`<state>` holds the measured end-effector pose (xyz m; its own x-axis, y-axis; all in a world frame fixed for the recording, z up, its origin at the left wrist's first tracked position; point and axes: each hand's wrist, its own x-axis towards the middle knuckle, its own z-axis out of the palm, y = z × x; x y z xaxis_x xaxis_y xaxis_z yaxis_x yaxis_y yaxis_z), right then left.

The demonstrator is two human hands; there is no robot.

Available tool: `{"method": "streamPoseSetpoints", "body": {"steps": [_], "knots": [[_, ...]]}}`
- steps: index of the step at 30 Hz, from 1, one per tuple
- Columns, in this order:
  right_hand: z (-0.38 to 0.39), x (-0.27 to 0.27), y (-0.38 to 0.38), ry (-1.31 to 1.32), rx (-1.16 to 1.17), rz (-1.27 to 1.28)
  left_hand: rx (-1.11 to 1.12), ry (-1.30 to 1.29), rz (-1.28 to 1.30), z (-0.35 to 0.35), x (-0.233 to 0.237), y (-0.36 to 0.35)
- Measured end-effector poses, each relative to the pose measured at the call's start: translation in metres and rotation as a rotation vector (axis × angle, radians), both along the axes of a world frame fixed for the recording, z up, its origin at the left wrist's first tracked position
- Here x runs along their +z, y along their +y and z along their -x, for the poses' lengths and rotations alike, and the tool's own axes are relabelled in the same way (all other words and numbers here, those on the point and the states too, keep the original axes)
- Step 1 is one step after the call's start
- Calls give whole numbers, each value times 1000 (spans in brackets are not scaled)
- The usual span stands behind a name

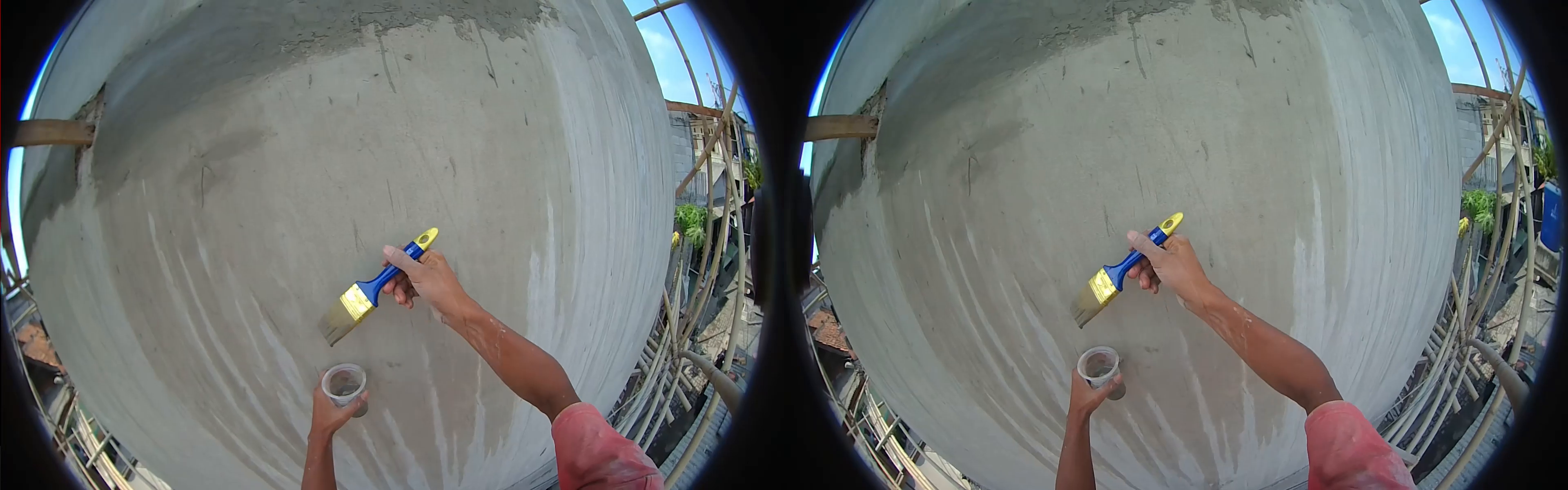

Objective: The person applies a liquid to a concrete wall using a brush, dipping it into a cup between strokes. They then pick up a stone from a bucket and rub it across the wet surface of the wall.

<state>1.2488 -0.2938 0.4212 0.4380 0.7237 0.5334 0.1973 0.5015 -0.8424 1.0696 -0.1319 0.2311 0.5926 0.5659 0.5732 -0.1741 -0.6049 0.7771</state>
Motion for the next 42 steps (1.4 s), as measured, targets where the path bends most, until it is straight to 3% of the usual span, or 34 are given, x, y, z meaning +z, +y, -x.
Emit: {"method": "streamPoseSetpoints", "body": {"steps": [3,11,13,16,21,23,24,26,27,30,31,32,34,37,39,42], "knots": [[-15,50,-14,139,-38,-238,10,-23,1,-3,3,-2],[-51,241,-16,-36,-199,-884,13,-39,-18,-3,0,-3],[-68,296,-2,61,-14,-894,25,-42,-4,0,6,-8],[-109,334,7,-66,-79,-955,54,-20,-35,0,6,-8],[-233,333,-84,-102,-528,-1202,44,-29,-27,-2,0,-2],[-219,304,-126,-107,-905,-1106,23,-32,-16,-2,-1,-2],[-227,305,-132,-110,-912,-1111,39,-35,-18,-3,2,-5],[-247,306,-130,-598,-1637,-1131,59,-29,-18,-1,3,-5],[-216,299,-124,-626,-1672,-825,53,-28,-26,-1,2,-4],[-162,293,-63,-1085,-1572,-932,54,-22,-35,0,2,-7],[-129,280,-45,-1337,-1746,-775,57,-19,-43,-1,5,-8],[-112,273,-18,-1379,-1563,-828,57,-13,-40,-2,6,-8],[-56,252,19,-1494,-1486,-723,95,-4,-76,-2,3,-6],[-7,238,50,-1599,-1406,-773,84,-28,-66,-3,4,-8],[1,234,56,-1780,-1208,-863,93,-20,-60,-4,4,-10],[-35,233,14,-1826,-1339,-664,103,-6,-50,-3,6,-10]]}}
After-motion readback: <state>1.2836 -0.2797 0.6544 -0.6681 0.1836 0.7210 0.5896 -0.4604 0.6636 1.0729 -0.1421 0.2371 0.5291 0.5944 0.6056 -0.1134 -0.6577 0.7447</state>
